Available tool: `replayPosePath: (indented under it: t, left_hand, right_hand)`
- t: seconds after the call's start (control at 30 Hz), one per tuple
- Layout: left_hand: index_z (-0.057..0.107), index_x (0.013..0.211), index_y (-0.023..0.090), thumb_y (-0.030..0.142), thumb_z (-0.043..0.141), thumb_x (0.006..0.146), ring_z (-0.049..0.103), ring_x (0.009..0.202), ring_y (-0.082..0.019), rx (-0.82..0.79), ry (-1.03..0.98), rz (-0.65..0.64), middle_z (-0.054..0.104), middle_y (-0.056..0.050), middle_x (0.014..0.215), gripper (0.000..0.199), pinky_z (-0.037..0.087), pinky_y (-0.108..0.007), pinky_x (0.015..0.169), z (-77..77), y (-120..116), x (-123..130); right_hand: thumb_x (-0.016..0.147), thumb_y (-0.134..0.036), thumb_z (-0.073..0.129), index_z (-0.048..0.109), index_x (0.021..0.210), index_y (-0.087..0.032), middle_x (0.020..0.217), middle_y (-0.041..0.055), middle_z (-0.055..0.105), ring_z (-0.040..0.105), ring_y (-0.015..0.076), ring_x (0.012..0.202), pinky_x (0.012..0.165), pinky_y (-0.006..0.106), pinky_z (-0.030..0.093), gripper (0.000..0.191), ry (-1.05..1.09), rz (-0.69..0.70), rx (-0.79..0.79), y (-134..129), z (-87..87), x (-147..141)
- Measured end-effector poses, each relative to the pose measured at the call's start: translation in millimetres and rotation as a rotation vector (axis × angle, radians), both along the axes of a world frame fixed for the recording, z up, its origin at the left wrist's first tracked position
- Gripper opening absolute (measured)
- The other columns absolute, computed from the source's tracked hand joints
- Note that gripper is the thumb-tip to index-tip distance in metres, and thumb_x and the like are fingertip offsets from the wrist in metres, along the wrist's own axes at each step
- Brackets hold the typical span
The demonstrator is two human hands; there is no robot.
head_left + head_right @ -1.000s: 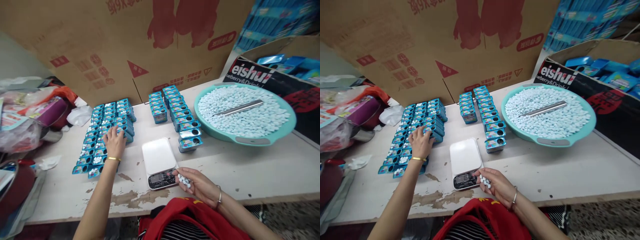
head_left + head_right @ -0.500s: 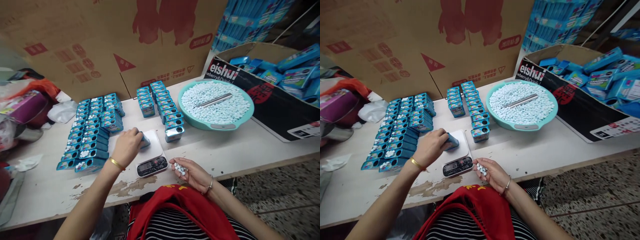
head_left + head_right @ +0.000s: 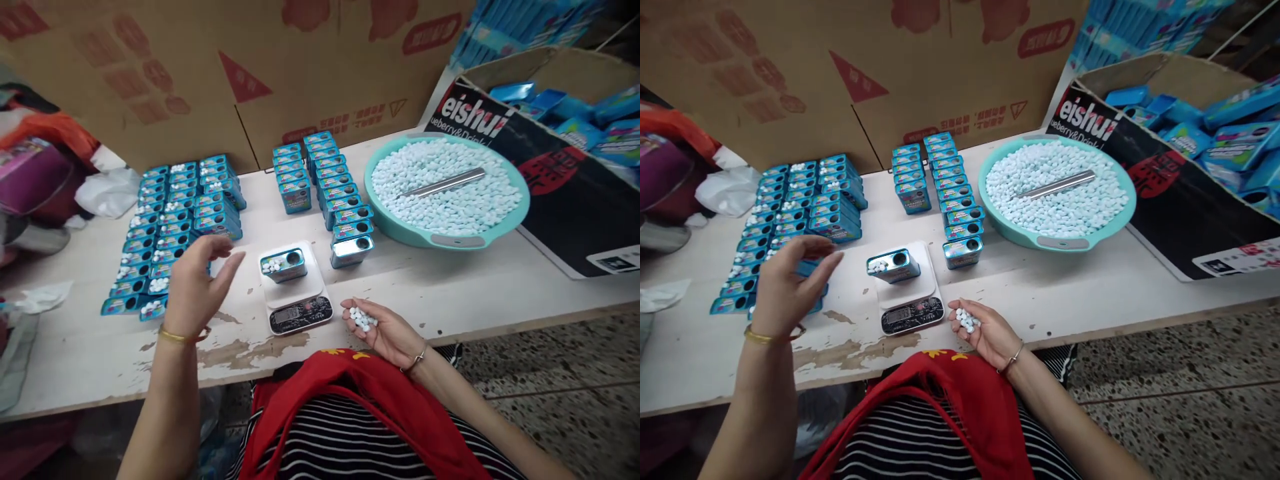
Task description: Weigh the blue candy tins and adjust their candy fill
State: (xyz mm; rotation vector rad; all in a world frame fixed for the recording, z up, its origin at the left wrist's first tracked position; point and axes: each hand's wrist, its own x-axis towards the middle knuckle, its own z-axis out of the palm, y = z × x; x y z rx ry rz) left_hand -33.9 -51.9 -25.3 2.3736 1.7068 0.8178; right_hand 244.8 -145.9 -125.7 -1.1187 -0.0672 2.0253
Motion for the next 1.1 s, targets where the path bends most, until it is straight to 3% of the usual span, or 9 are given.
replayPosePath:
  t: [0.17, 0.33, 0.5, 0.67, 0.87, 1.1]
  left_hand:
    - [0.061, 0.096, 0.02, 0.037, 0.057, 0.086, 0.06, 0.074, -0.014, -0.069, -0.093, 0.191, 0.065, -0.002, 0.084, 0.02, 0.05, -0.029, 0.073, -28.2, -21, -31]
    - [0.062, 0.1, 0.02, 0.036, 0.056, 0.086, 0.057, 0.07, -0.012, -0.115, -0.114, 0.205, 0.063, -0.001, 0.081, 0.022, 0.048, -0.027, 0.07, -49.2, -30, -37]
    - [0.063, 0.099, 0.018, 0.028, 0.054, 0.089, 0.056, 0.072, -0.012, -0.048, -0.136, 0.005, 0.063, -0.002, 0.083, 0.016, 0.047, -0.026, 0.069, -49.2, -28, -23]
    - [0.064, 0.1, 0.02, 0.027, 0.055, 0.089, 0.058, 0.085, -0.017, 0.008, -0.067, -0.16, 0.063, -0.005, 0.088, 0.015, 0.045, -0.033, 0.075, -48.9, -20, -4]
    - [0.064, 0.099, 0.018, 0.025, 0.056, 0.089, 0.057, 0.085, -0.018, 0.049, -0.02, -0.198, 0.063, -0.005, 0.088, 0.014, 0.041, -0.033, 0.075, -50.3, -13, 3]
    - [0.063, 0.098, 0.019, 0.025, 0.055, 0.09, 0.058, 0.081, -0.016, 0.014, -0.092, -0.16, 0.065, -0.004, 0.084, 0.013, 0.041, -0.031, 0.072, -55.8, -19, -4]
  right_hand:
    - [0.077, -0.028, 0.07, 0.069, 0.086, -0.011, 0.075, 0.0053, 0.064, 0.056, 0.0076, 0.058, 0.048, 0.016, 0.043, 0.019, -0.016, 0.047, -0.008, 6, -1.5, -6]
    - [0.073, -0.03, 0.074, 0.069, 0.088, -0.011, 0.076, 0.0055, 0.064, 0.055, 0.0078, 0.059, 0.047, 0.017, 0.04, 0.025, -0.067, 0.082, 0.05, 14, 3.2, -13]
    - [0.073, -0.031, 0.074, 0.069, 0.087, -0.013, 0.075, 0.0032, 0.062, 0.052, 0.0065, 0.059, 0.046, 0.017, 0.036, 0.024, -0.123, 0.131, 0.111, 27, 17.7, -16]
    - [0.077, -0.034, 0.071, 0.068, 0.086, -0.013, 0.076, 0.002, 0.06, 0.048, 0.0046, 0.055, 0.044, 0.017, 0.033, 0.023, -0.195, 0.204, 0.278, 58, 47.2, -27]
    - [0.082, -0.03, 0.065, 0.068, 0.084, -0.014, 0.075, 0.0021, 0.063, 0.046, 0.0038, 0.05, 0.043, 0.018, 0.029, 0.016, -0.271, 0.337, 0.511, 108, 72.4, -54]
    - [0.082, -0.025, 0.064, 0.071, 0.09, -0.015, 0.086, 0.005, 0.07, 0.046, 0.0037, 0.048, 0.041, 0.019, 0.024, 0.015, -0.346, 0.455, 0.608, 127, 67.9, -61]
